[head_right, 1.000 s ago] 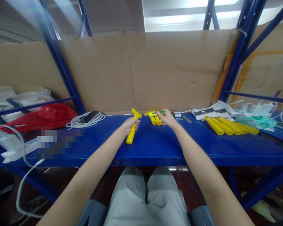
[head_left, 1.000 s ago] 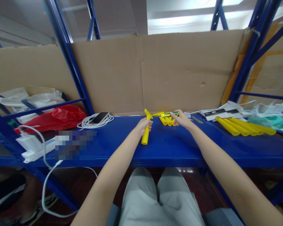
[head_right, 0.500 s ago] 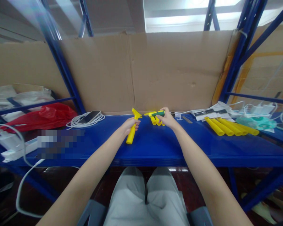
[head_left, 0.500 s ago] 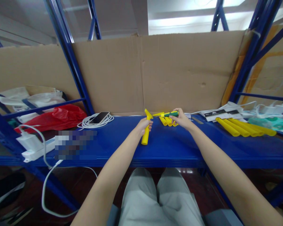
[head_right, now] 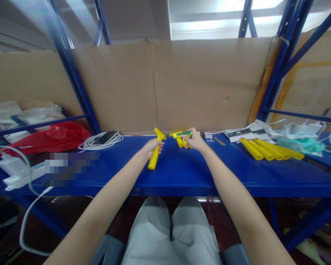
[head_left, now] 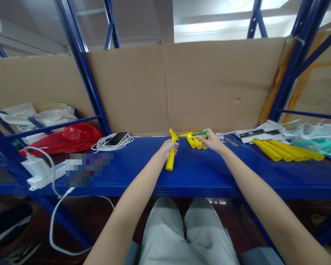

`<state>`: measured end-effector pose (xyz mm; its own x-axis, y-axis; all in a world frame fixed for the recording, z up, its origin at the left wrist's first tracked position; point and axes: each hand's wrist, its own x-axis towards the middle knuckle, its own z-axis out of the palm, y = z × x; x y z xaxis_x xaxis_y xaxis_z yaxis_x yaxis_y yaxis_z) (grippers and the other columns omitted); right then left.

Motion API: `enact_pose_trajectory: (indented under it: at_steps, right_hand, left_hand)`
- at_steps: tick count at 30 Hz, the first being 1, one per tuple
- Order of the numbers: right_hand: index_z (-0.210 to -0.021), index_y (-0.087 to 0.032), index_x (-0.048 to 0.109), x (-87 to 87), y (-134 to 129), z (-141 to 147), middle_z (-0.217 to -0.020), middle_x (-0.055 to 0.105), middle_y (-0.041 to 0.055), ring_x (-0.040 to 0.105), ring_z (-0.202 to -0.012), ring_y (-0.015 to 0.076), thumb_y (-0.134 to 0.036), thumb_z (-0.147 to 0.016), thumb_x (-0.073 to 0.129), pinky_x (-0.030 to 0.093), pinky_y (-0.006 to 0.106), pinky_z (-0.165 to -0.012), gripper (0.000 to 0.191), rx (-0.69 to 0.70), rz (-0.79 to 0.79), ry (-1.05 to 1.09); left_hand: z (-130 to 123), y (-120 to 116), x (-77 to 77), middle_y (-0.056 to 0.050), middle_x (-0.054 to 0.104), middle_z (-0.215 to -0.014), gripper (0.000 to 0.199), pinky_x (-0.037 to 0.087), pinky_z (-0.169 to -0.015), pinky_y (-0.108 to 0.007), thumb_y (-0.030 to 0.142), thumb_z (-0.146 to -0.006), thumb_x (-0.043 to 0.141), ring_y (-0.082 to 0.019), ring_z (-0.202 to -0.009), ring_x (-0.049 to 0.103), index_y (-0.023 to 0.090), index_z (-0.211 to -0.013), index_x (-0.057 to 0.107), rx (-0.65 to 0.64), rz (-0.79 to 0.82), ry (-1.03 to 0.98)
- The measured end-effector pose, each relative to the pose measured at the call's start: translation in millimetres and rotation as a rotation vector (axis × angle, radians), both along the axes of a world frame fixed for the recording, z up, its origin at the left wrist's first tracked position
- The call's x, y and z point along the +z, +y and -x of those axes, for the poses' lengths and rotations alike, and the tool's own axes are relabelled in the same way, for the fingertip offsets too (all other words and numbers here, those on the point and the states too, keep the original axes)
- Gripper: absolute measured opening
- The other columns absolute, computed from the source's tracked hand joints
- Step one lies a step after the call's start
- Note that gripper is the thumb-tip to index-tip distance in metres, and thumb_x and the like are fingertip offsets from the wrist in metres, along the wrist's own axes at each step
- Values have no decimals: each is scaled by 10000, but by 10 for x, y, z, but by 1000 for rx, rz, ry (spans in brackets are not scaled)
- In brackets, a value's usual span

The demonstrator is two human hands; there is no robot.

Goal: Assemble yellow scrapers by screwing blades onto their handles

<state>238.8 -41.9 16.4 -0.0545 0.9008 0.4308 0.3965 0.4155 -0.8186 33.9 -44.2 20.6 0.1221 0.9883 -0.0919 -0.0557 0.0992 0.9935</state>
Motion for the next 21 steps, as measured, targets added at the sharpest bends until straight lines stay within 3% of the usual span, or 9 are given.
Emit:
enact_pose_trajectory:
  at_steps: [4, 10, 15, 21]
  right_hand:
    - [-901, -212, 356, -3, -1, -5, -582, 540, -58, 508, -374, 80, -419, -797, 617, 374, 172, -332, 349, -72, 31, 10]
    - [-944, -223, 327, -3, -5, 9, -534, 516, -92, 530, -400, 92, -385, -776, 650, 395, 163, -363, 399, 15, 4, 21]
    - [-886, -218, 336, -14, 15, -1, -603, 559, -49, 504, -364, 71, -416, -809, 609, 361, 161, -317, 347, -74, 32, 19]
    - [-959, -228, 328, -26, 6, -8, -519, 527, -93, 548, -411, 98, -378, -790, 631, 419, 166, -373, 377, 37, 17, 20]
  left_hand:
    - [0, -6, 1, 95, 375, -458, 194, 249, -369, -155, 3, -749, 464, -41, -303, 345, 188, -780, 414, -8, -8, 5]
    - [-4, -29, 22, 92, 375, -456, 207, 251, -373, -160, -6, -767, 449, -43, -304, 344, 191, -748, 391, -5, 3, 9]
    - [-7, -41, 33, 97, 370, -461, 214, 253, -384, -157, 11, -776, 492, -37, -310, 343, 193, -736, 386, -7, 10, 12]
    - [-7, -39, 32, 100, 375, -472, 245, 247, -388, -157, 48, -767, 572, -30, -316, 327, 194, -720, 381, 3, 21, 2]
